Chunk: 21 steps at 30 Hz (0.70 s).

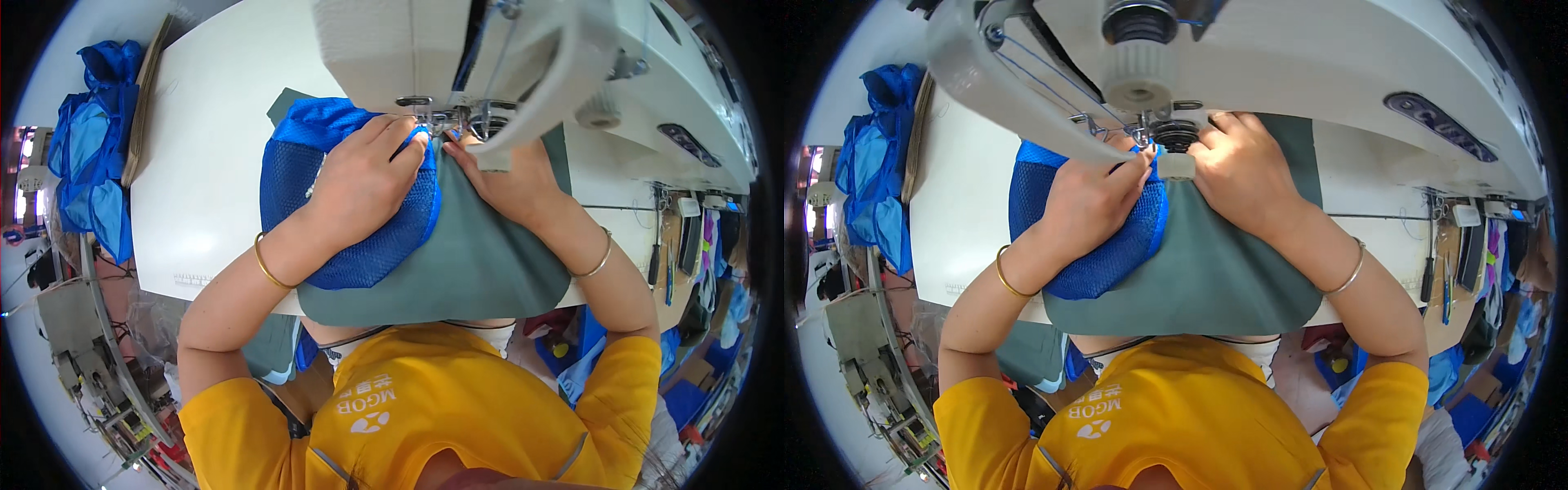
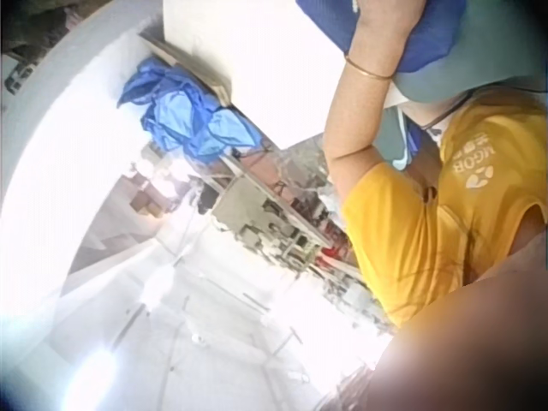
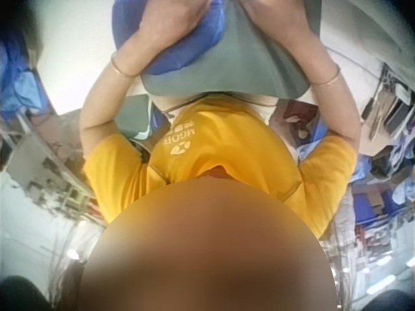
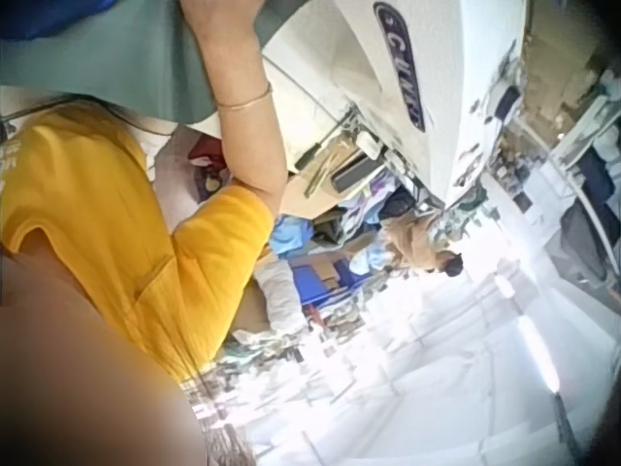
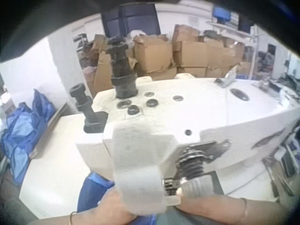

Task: Sewing a blue mesh pocket onto a green piece of material using an industrial sewing machine.

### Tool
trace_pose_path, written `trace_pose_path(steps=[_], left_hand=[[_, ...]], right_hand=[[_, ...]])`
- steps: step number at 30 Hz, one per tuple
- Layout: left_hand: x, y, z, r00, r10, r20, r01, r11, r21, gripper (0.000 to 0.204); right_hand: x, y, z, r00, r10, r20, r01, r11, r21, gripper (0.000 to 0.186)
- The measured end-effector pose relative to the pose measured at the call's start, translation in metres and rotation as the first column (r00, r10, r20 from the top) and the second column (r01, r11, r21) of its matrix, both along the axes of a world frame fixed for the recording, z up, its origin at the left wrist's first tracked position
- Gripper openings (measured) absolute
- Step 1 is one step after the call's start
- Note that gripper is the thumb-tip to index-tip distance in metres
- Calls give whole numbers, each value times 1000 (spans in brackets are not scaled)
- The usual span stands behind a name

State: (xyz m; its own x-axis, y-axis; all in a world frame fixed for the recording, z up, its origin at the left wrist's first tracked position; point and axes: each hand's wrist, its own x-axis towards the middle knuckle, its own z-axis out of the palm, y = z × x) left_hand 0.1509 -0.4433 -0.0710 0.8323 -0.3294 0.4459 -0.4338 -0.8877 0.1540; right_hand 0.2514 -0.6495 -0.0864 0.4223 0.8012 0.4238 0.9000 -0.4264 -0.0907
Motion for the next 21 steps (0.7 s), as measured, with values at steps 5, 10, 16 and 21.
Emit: trace_pose_path(steps=[5,10,16,21], left_hand=[[-7,-1,9,997,-76,34,77,997,-24,32],[-12,5,18,994,-112,-15,111,990,-91,36],[-10,5,13,995,-101,5,101,991,-87,37],[-10,6,14,994,-110,-2,109,991,-82,35]], right_hand=[[-20,-4,10,998,-58,30,52,984,172,7],[-43,1,46,490,-74,-868,250,967,58,21],[-43,21,51,-32,-131,-991,340,931,-134,31],[-46,28,42,-229,-32,-973,363,925,-116,26]])
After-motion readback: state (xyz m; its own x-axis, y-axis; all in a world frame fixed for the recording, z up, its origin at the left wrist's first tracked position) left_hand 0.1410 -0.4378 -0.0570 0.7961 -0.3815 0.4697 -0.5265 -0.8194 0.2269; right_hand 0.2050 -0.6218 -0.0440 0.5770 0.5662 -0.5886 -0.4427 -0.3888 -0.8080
